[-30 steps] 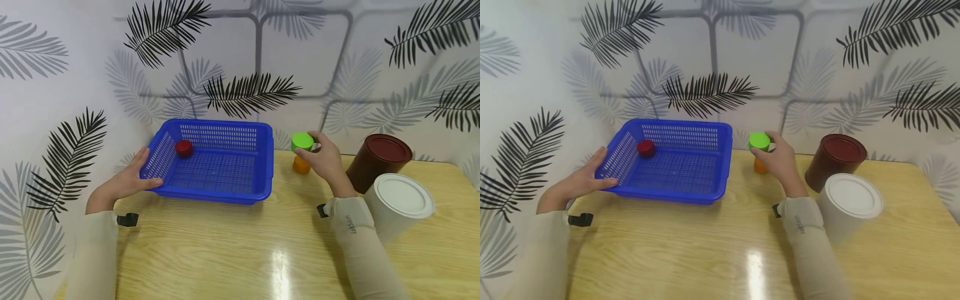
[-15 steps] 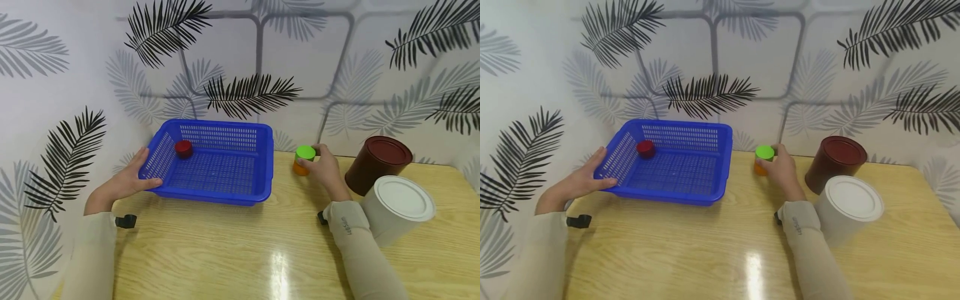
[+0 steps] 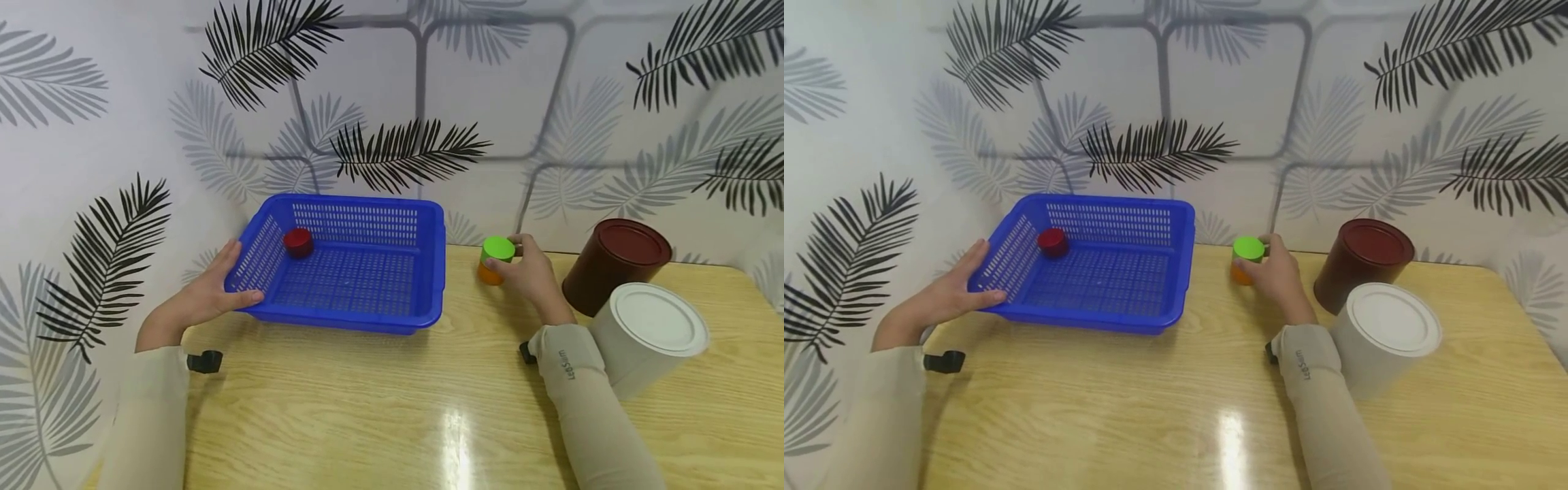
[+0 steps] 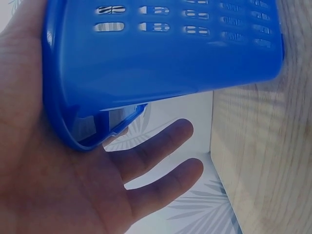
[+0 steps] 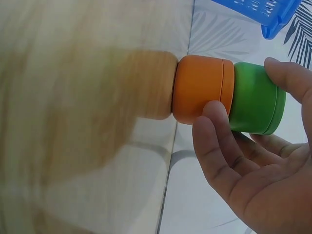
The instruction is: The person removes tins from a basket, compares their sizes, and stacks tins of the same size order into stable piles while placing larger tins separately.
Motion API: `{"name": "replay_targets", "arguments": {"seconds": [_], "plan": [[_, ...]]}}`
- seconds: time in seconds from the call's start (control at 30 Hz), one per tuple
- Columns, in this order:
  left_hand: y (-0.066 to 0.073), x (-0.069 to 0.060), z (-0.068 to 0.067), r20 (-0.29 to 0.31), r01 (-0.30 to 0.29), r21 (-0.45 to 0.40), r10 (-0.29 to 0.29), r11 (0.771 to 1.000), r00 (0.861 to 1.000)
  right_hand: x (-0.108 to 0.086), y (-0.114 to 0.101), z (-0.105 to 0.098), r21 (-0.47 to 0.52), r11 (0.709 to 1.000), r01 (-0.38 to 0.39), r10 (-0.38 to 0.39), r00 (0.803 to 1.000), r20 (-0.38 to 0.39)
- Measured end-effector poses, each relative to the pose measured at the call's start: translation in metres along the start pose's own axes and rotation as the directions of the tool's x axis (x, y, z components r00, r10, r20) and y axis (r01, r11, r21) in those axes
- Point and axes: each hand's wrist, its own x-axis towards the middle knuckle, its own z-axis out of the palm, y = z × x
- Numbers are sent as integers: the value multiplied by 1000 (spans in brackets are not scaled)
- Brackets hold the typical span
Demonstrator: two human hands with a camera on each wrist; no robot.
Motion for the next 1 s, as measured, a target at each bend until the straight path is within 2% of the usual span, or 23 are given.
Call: {"name": "replay_targets", "arguments": {"seconds": [0.2,0.4,0.47,0.6,0.77,0.87,1.0], "plan": [[3,2,1,-3,3,-13,-3,1000,1000,-1,-1,-7,-24,1000,-3,3,1000,14],[-2,0,-4,0,17,-22,-17,1000,1000,4,-2,-6,-63,997,-37,41,997,63],[-4,-1,-6,-3,16,-21,-16,1000,1000,4,-6,-4,-62,998,-33,36,998,53],[-4,-3,-6,-5,23,-24,-23,999,1000,-2,-22,-3,-84,994,74,-76,997,-20],[-2,-1,-3,-9,24,-21,-25,999,1000,-20,-57,4,-118,961,249,-259,963,-73],[-2,0,-1,-12,28,-24,-28,999,1000,-28,-82,12,-104,934,343,-350,936,-50],[-1,0,1,-17,37,-30,-38,999,999,-29,-116,24,-99,898,428,-426,904,42]]}}
